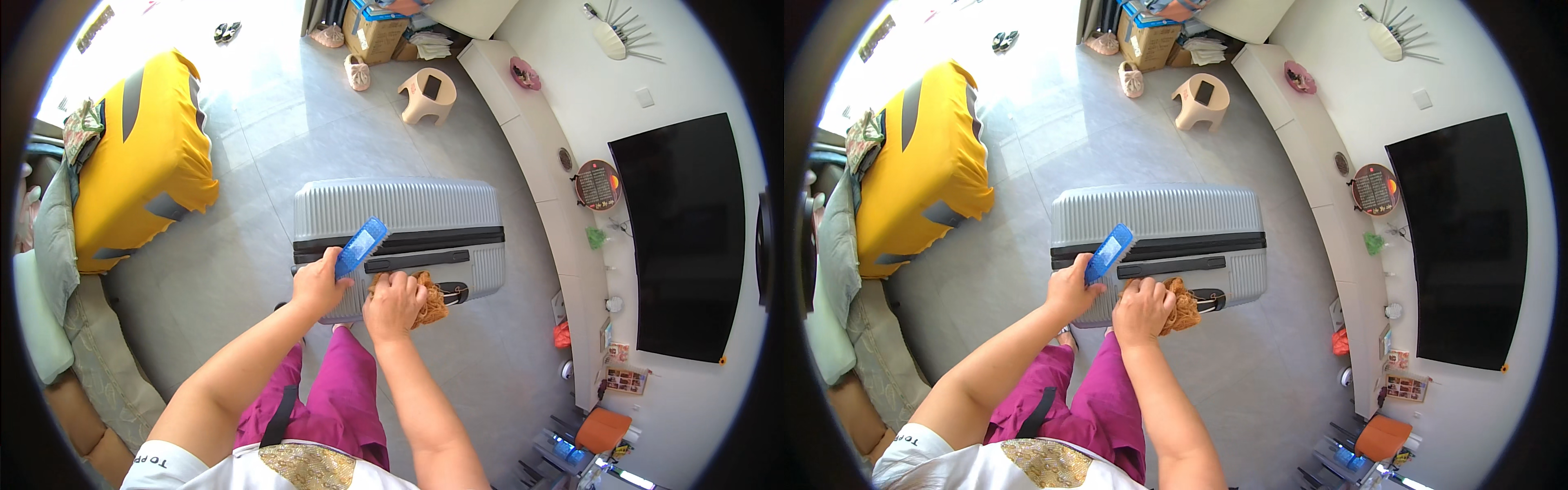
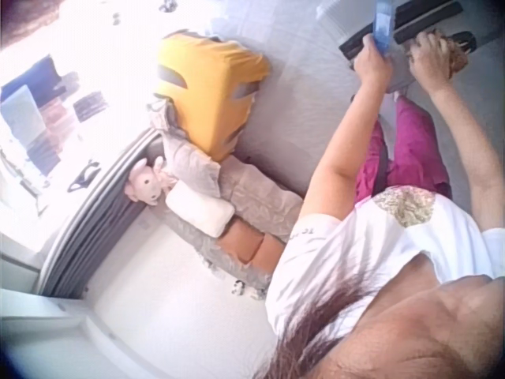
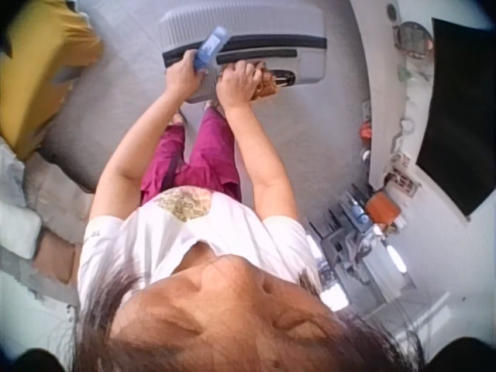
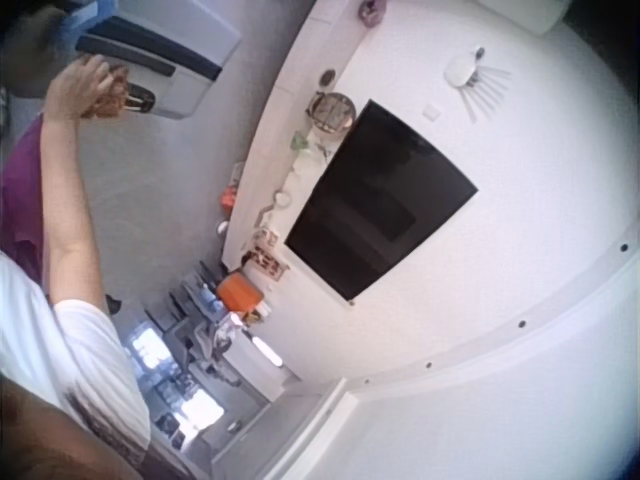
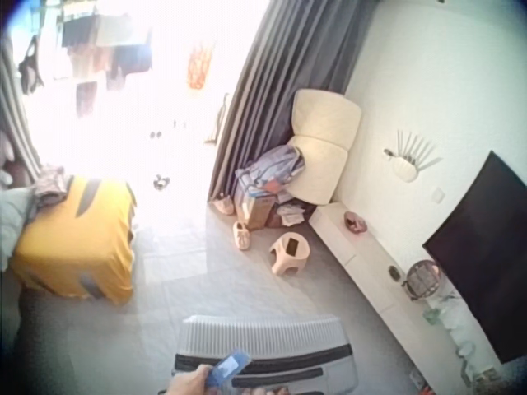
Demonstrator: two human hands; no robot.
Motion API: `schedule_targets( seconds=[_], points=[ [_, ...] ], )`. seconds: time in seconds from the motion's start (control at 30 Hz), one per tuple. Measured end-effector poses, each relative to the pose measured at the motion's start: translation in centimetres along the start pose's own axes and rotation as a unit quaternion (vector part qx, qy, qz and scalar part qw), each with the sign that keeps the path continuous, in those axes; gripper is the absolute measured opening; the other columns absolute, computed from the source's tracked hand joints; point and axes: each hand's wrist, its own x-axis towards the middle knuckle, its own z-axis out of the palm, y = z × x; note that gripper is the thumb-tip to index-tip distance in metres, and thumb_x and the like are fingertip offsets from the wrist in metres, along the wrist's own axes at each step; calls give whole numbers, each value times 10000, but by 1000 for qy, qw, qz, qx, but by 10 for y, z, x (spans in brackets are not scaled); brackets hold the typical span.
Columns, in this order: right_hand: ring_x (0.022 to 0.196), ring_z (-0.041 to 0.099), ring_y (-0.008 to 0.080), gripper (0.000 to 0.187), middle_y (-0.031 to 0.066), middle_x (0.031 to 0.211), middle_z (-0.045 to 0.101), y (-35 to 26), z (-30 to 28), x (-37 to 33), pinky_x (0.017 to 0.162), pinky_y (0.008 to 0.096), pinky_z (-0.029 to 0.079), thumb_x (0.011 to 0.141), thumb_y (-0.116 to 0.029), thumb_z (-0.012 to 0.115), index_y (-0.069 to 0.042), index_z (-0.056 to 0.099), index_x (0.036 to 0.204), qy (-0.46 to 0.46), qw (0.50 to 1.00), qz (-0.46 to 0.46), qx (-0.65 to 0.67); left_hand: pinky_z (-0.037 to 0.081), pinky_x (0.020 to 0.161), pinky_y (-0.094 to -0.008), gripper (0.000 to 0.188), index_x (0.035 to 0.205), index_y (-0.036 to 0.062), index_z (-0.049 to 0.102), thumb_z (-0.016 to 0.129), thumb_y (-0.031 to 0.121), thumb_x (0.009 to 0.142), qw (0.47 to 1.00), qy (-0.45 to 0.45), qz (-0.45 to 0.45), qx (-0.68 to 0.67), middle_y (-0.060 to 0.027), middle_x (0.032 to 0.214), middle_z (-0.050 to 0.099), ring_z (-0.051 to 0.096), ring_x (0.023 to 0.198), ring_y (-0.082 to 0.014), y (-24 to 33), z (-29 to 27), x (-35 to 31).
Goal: The person wipes the exterior of a silver suitcase using a brown cloth and a blue-handled brush.
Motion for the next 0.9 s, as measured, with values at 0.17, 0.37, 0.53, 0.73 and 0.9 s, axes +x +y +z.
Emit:
schedule_targets(
  seconds=[0.17, 0.37, 0.53, 0.73, 0.9],
  points=[
    [863, 520, 256, 73, 45, 803, 528, 30, -8, 1, 785, 444, 368, 708, -150, 643, -104, 671, 756, 4, 1000, -25, 14, 501, 728, -467, 545, 1190, 99, 469, 760, 266, 761, 1000, 11, 20, -1, -159, 890, 677, 651, 830, -386, -7, 1, -9],
    [844, 541, 245, 122, 44, 777, 547, -24, 4, -19, 789, 439, 379, 774, -192, 578, -114, 669, 747, -1, 996, -65, 54, 506, 696, -470, 567, 1187, 94, 480, 773, 262, 731, 1000, 26, 11, -3, -166, 876, 673, 654, 823, -386, -2, 5, -11],
    [895, 520, 260, 98, 65, 815, 541, 42, -6, -1, 802, 446, 364, 765, -145, 573, -122, 665, 743, -22, 999, -48, 2, 503, 706, -458, 649, 1232, 82, 462, 799, 305, 724, 1000, 17, 17, 3, -186, 870, 667, 653, 824, -390, -10, 10, -11],
    [886, 534, 261, 79, 38, 846, 557, 130, 0, 21, 827, 451, 365, 734, -114, 629, -139, 702, 755, 55, 991, 118, -7, 502, 711, -458, 657, 1245, 85, 452, 793, 325, 736, 1000, 2, 21, 1, -183, 877, 669, 654, 834, -391, -1, 17, -13],
    [909, 534, 248, 69, 23, 836, 547, 101, -6, 7, 829, 444, 366, 725, -132, 658, -144, 709, 771, -28, 999, 8, 18, 501, 701, -454, 662, 1250, 91, 445, 791, 332, 740, 1000, 5, 9, 8, -176, 858, 669, 654, 823, -390, 2, 23, -15]
  ],
)
